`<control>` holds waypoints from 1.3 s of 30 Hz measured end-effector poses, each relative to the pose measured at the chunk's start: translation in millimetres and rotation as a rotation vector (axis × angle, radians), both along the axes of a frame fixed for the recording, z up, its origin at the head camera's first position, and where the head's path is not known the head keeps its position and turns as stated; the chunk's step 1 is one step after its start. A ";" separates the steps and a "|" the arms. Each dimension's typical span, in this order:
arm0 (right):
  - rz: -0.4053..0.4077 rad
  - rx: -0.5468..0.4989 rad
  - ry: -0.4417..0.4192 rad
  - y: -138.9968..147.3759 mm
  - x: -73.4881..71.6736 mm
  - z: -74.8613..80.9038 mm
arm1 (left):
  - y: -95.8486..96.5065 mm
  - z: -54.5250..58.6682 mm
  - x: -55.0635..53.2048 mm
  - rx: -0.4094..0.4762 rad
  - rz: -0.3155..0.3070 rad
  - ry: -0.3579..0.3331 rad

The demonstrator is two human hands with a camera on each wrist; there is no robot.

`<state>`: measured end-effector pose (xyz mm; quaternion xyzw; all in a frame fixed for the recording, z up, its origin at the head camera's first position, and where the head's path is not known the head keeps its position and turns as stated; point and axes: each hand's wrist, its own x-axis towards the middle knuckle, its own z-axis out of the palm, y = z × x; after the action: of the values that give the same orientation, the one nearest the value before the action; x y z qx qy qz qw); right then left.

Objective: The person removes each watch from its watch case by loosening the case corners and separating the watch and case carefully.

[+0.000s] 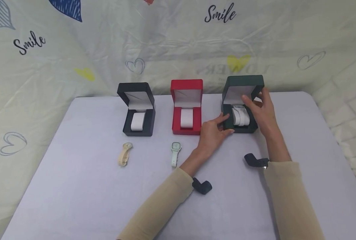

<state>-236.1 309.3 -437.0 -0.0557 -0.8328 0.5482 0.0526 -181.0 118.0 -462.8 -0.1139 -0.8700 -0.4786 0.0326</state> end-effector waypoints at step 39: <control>-0.069 0.295 0.105 -6.3 42.7 1.5 | 0.9 -3.7 -0.2 -0.009 -0.001 -0.001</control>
<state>-193.4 303.0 -435.5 -0.0475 -0.8979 0.4201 0.1225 -181.3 118.9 -466.5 -0.1144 -0.8720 -0.4749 0.0314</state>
